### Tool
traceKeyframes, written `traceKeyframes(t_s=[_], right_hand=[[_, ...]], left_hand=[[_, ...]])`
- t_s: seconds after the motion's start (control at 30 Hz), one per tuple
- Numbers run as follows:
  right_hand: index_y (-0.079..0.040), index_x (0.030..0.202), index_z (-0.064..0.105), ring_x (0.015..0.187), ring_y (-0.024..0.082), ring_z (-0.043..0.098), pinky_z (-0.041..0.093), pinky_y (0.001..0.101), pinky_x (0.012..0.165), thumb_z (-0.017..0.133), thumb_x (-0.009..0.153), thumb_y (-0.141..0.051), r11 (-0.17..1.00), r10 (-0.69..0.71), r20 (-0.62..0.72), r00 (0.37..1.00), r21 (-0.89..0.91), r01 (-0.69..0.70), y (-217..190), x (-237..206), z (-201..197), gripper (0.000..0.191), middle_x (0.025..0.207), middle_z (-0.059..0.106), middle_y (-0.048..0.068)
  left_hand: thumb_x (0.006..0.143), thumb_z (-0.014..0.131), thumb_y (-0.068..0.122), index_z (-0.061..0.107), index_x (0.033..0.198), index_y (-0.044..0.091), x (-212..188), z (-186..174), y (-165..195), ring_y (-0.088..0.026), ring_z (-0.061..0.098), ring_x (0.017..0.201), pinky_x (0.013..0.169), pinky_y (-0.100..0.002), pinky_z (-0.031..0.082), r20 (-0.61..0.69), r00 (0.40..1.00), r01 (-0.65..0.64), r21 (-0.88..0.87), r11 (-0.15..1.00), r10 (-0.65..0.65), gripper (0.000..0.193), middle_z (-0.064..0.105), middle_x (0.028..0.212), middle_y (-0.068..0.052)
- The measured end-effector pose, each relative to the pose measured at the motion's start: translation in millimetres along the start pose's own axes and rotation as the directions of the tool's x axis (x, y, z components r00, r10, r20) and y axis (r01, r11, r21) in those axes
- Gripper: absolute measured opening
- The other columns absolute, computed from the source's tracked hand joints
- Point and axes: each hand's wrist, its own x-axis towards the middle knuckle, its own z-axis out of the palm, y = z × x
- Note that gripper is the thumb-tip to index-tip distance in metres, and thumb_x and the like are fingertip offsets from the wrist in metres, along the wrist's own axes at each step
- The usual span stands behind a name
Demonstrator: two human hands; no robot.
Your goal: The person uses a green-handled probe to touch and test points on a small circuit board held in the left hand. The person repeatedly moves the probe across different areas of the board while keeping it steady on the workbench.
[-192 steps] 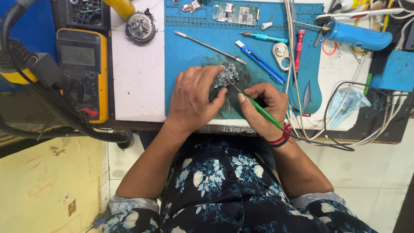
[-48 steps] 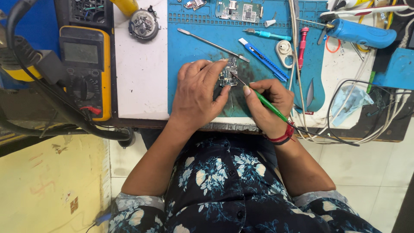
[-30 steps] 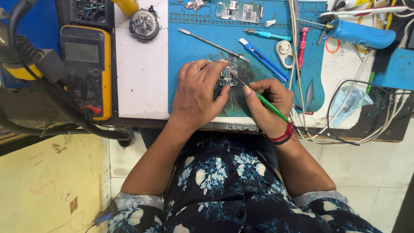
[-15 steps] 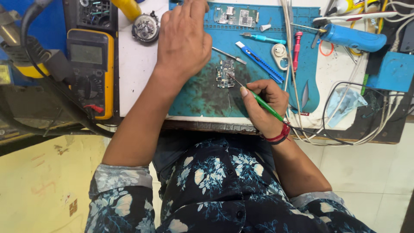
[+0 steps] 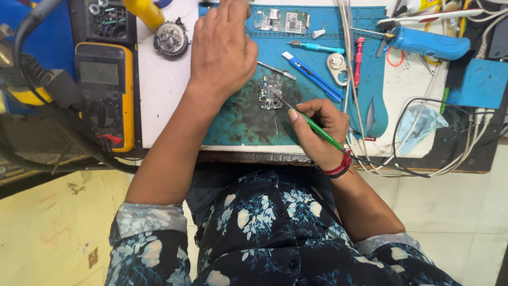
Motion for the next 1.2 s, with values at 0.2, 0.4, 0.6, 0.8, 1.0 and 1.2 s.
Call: traceKeyframes(t_s=[0.2, 0.4, 0.6, 0.8, 1.0, 1.2], right_hand=[[0.000, 0.103, 0.066, 0.068, 0.001, 0.054, 0.042, 0.0204, 0.061, 0.076, 0.097, -0.002, 1.000, 0.006, 0.013, 1.000, 0.000, -0.006, 0, 0, 0, 0.012, 0.076, 0.065, -0.002], [0.000, 0.102, 0.066, 0.068, 0.001, 0.054, 0.042, 0.0203, 0.061, 0.077, 0.096, -0.002, 1.000, -0.001, 0.002, 1.000, -0.025, 0.001, -1, 0, 0, 0.012, 0.076, 0.065, -0.002], [0.000, 0.103, 0.066, 0.068, 0.002, 0.054, 0.042, 0.0203, 0.061, 0.077, 0.097, -0.001, 1.000, 0.013, -0.004, 1.000, -0.013, -0.013, -2, 0, 0, 0.012, 0.076, 0.064, -0.002], [0.000, 0.102, 0.066, 0.068, 0.001, 0.054, 0.041, 0.0203, 0.061, 0.077, 0.096, -0.001, 0.999, 0.006, -0.003, 1.000, -0.034, -0.006, -2, 0, 0, 0.012, 0.076, 0.064, -0.002], [0.000, 0.102, 0.066, 0.069, 0.002, 0.053, 0.042, 0.0205, 0.062, 0.076, 0.097, -0.001, 1.000, -0.005, 0.002, 1.000, -0.004, 0.005, -1, 0, 0, 0.011, 0.077, 0.064, -0.002], [0.000, 0.101, 0.066, 0.068, 0.002, 0.054, 0.042, 0.0204, 0.061, 0.076, 0.096, -0.001, 1.000, 0.013, -0.016, 1.000, -0.003, -0.013, -1, 1, 1, 0.011, 0.076, 0.064, -0.002]], left_hand=[[0.085, 0.063, 0.007, 0.054, 0.116, 0.004, -9, -3, 1, -0.033, 0.057, 0.100, 0.089, -0.048, 0.043, -0.011, 1.000, -0.002, -0.013, 1.000, 0.002, 0.032, 0.059, 0.123, -0.013], [0.087, 0.065, 0.007, 0.057, 0.115, 0.004, -22, -7, 8, -0.034, 0.060, 0.107, 0.097, -0.046, 0.044, -0.019, 1.000, -0.006, -0.061, 0.998, 0.005, 0.029, 0.049, 0.152, -0.024], [0.085, 0.070, 0.011, 0.059, 0.113, 0.004, -43, -14, 30, -0.035, 0.060, 0.125, 0.108, -0.047, 0.041, 0.001, 1.000, -0.004, -0.170, 0.985, 0.004, 0.030, 0.057, 0.142, -0.019], [0.086, 0.073, 0.010, 0.062, 0.113, 0.006, -60, -16, 45, -0.033, 0.062, 0.122, 0.108, -0.047, 0.042, 0.050, 0.996, 0.078, -0.265, 0.961, -0.068, 0.029, 0.064, 0.135, -0.013], [0.089, 0.070, 0.009, 0.058, 0.117, 0.005, -44, -17, 31, -0.034, 0.060, 0.125, 0.109, -0.046, 0.042, -0.048, 0.999, -0.012, -0.213, 0.977, 0.002, 0.030, 0.060, 0.143, -0.018], [0.085, 0.073, 0.011, 0.060, 0.117, 0.006, -34, -18, 30, -0.032, 0.061, 0.120, 0.101, -0.044, 0.044, 0.031, 0.999, 0.001, -0.268, 0.963, 0.008, 0.035, 0.065, 0.134, -0.012]])
